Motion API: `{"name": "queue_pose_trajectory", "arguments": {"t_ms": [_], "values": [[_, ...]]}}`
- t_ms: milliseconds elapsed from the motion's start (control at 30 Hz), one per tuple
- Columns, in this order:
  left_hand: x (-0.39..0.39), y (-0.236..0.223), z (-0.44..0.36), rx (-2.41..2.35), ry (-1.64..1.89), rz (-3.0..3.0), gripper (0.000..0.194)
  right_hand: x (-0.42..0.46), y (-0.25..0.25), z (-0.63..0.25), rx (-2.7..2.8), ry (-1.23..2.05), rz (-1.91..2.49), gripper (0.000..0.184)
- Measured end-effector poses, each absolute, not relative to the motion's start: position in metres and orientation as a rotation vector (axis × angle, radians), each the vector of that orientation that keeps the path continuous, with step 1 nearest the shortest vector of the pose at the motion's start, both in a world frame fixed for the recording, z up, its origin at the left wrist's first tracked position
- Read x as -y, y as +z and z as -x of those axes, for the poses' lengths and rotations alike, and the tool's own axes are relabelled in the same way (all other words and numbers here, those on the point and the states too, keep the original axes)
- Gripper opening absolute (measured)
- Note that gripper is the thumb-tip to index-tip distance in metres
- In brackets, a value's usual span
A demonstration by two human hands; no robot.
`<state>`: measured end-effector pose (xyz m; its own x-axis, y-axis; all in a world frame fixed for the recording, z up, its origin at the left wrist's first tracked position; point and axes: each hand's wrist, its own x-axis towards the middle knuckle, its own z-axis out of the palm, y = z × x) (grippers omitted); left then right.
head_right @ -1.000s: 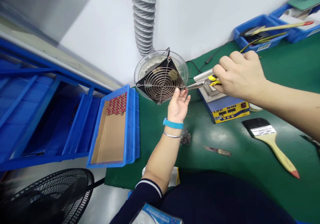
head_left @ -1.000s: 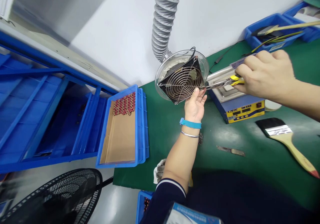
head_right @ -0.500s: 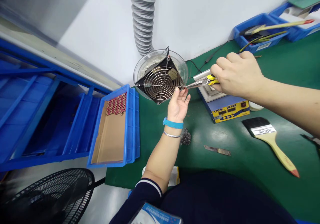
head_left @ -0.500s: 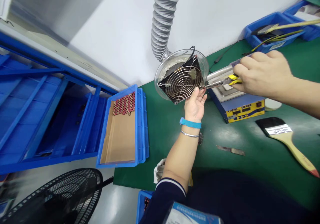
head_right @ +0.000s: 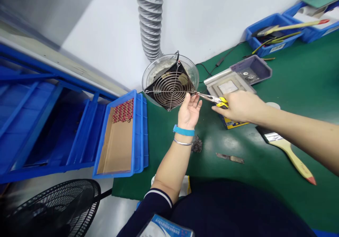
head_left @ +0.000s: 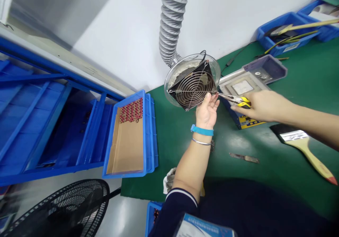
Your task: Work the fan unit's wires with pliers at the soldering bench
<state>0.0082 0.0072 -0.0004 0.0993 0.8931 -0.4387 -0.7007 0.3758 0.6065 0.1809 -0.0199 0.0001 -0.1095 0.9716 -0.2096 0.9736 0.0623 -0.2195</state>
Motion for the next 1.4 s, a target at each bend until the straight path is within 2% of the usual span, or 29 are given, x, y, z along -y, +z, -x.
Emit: {"name": "queue_pose_trajectory", "arguments": {"t_ms": [67, 167, 233, 300, 333, 367, 467, 500, 533, 633, 767, 967, 1067, 1233, 1400], "values": [[-0.006, 0.001, -0.009, -0.864, 1.186, -0.279, 0.018, 0.025, -0.003, -0.178, -2.221, -1.209, -2.049, 0.059], [-0.004, 0.001, -0.009, -0.902, 1.176, -0.290, 0.015, 0.039, -0.009, -0.168, -1.670, -2.409, -1.706, 0.069], [-0.002, 0.000, -0.010, -0.935, 1.158, -0.302, 0.014, 0.050, -0.012, -0.158, -1.323, -2.898, -1.389, 0.067], [-0.001, -0.002, -0.009, -0.944, 1.127, -0.321, 0.014, 0.059, -0.015, -0.147, -1.269, -3.093, -1.243, 0.058], [-0.001, -0.003, -0.009, -0.939, 1.114, -0.333, 0.015, 0.062, -0.018, -0.143, -1.430, -3.006, -1.342, 0.053], [-0.001, -0.003, -0.008, -0.932, 1.107, -0.347, 0.016, 0.065, -0.022, -0.140, -1.671, -2.767, -1.536, 0.049], [-0.003, -0.001, -0.001, -0.917, 1.122, -0.394, 0.018, 0.075, -0.047, -0.146, -2.195, -1.494, -2.094, 0.041], [-0.003, 0.000, 0.001, -0.915, 1.127, -0.408, 0.018, 0.081, -0.059, -0.153, -2.217, -1.175, -2.156, 0.037], [-0.004, 0.000, 0.004, -0.914, 1.125, -0.420, 0.018, 0.090, -0.074, -0.161, -2.192, -0.993, -2.183, 0.033], [-0.005, -0.002, 0.013, -0.909, 1.082, -0.442, 0.019, 0.130, -0.121, -0.187, -2.054, -0.833, -2.158, 0.025], [-0.002, -0.014, 0.021, -0.832, 1.007, -0.468, 0.019, 0.189, -0.162, -0.201, -1.959, -0.768, -2.152, 0.025], [-0.002, -0.023, 0.027, -0.862, 0.958, -0.508, 0.015, 0.213, -0.159, -0.187, -2.317, -0.213, -2.253, 0.040], [-0.003, -0.022, 0.028, -0.951, 0.957, -0.547, 0.015, 0.215, -0.158, -0.202, -2.507, -0.151, -2.345, 0.046], [-0.007, -0.031, 0.023, -1.163, 1.094, -0.677, 0.008, 0.235, -0.170, -0.248, -2.388, 0.052, -2.582, 0.053], [-0.010, -0.042, 0.013, -1.133, 1.255, -0.775, 0.028, 0.247, -0.182, -0.269, -1.932, -0.027, -2.850, 0.069]]}}
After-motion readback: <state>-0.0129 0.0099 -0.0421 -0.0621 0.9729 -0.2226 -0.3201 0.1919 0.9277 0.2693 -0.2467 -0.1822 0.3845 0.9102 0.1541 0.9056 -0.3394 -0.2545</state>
